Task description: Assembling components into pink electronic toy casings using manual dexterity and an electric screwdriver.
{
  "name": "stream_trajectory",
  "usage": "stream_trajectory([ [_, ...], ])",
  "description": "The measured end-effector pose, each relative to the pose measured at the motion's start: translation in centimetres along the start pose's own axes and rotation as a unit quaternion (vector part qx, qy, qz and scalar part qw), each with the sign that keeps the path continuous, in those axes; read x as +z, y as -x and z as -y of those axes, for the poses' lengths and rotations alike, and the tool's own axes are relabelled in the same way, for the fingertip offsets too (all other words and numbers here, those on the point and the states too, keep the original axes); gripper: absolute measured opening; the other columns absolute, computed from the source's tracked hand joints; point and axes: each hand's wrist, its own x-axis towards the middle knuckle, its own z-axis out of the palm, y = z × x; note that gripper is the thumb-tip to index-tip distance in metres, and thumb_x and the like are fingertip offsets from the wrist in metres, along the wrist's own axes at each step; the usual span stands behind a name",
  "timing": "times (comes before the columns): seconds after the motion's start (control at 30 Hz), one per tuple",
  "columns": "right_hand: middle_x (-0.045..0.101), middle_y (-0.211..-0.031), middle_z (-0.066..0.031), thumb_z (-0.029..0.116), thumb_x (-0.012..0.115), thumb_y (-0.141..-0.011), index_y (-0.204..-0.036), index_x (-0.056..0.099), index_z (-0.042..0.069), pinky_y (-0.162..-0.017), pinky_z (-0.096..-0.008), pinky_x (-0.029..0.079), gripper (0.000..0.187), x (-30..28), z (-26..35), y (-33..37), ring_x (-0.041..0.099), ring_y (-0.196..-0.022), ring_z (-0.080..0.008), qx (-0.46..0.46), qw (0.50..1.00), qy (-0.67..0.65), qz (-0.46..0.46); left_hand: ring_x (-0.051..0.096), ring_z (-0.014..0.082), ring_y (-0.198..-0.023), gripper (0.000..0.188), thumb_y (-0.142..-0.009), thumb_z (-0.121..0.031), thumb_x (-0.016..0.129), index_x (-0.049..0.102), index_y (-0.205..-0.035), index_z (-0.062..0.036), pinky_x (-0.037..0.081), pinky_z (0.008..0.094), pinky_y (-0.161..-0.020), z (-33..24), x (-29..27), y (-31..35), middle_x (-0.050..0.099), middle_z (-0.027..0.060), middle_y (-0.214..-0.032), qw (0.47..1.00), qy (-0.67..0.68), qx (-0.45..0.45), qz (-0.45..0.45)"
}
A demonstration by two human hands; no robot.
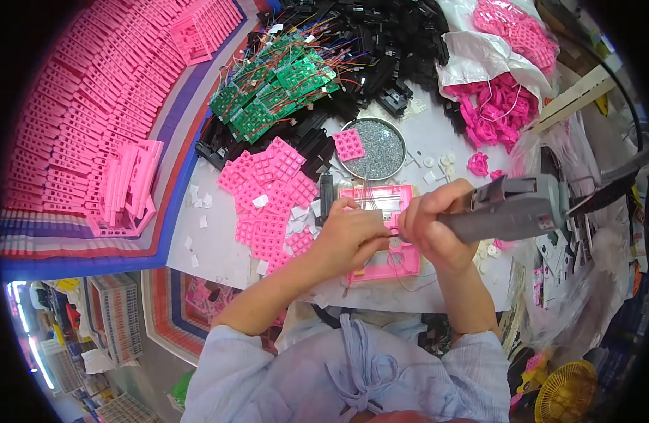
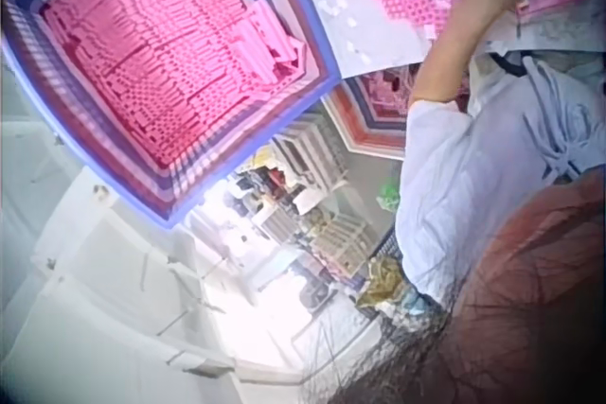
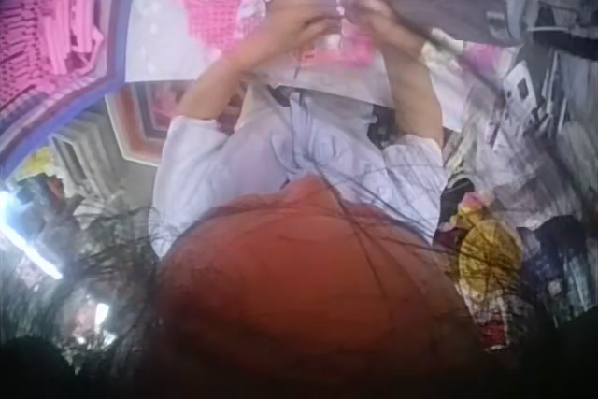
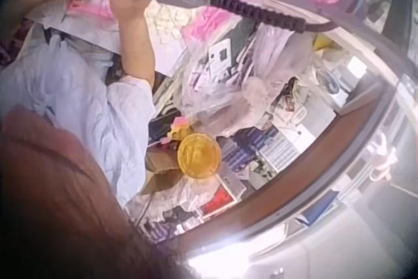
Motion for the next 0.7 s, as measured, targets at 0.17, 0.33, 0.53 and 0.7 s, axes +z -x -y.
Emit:
stream_trajectory([
  [0.17, 0.057, -0.075, -0.0094, 0.001, 0.064, -0.09, -0.111, 0.048, -0.001, -0.055, -0.03, 0.045, 0.027, 1.0, 0.4, -0.3, 0.055, -0.06, -0.0145, -0.011, 0.999, -0.04, 0.031, 0.062, 0.019, -0.077, 0.01, -0.082, -0.016, 0.074, 0.068, -0.09, -0.0148, 0.034, 0.0423, -0.092, -0.6, -0.1, 0.2, 0.061, -0.0003, -0.077, 0.999, 0.035, -0.007, -0.036],
  [0.33, 0.056, -0.074, -0.0091, 0.001, 0.064, -0.091, -0.111, 0.047, 0.001, -0.055, -0.032, 0.045, 0.026, 0.7, 0.0, -0.2, 0.053, -0.058, -0.0147, -0.032, 0.998, -0.034, 0.043, 0.061, 0.021, -0.074, 0.013, -0.081, -0.02, 0.076, 0.069, -0.09, -0.0131, 0.037, 0.0428, -0.091, -0.5, -0.1, -0.2, 0.06, 0.001, -0.074, 0.999, -0.008, 0.006, -0.046],
  [0.53, 0.054, -0.07, -0.0076, 0.002, 0.063, -0.091, -0.11, 0.048, 0.001, -0.054, -0.0317, 0.043, 0.024, -0.7, 0.2, -0.8, 0.049, -0.055, -0.014, -0.043, 0.998, -0.03, -0.023, 0.063, 0.0273, -0.086, 0.016, -0.079, -0.027, 0.074, 0.072, -0.085, -0.0131, 0.04, 0.0453, -0.089, 6.4, -2.7, -9.2, 0.067, 0.0049, -0.083, 0.989, -0.148, 0.023, -0.017],
  [0.7, 0.054, -0.071, -0.0067, 0.002, 0.063, -0.091, -0.111, 0.048, 0.001, -0.054, -0.031, 0.043, 0.024, -1.1, -0.2, -0.8, 0.048, -0.054, -0.0134, -0.047, 0.999, -0.013, 0.0, 0.062, 0.0256, -0.094, 0.014, -0.08, -0.028, 0.072, 0.074, -0.078, -0.014, 0.038, 0.0476, -0.087, 11.1, -0.8, -12.6, 0.068, 0.0058, -0.087, 0.927, -0.372, -0.021, 0.049],
])
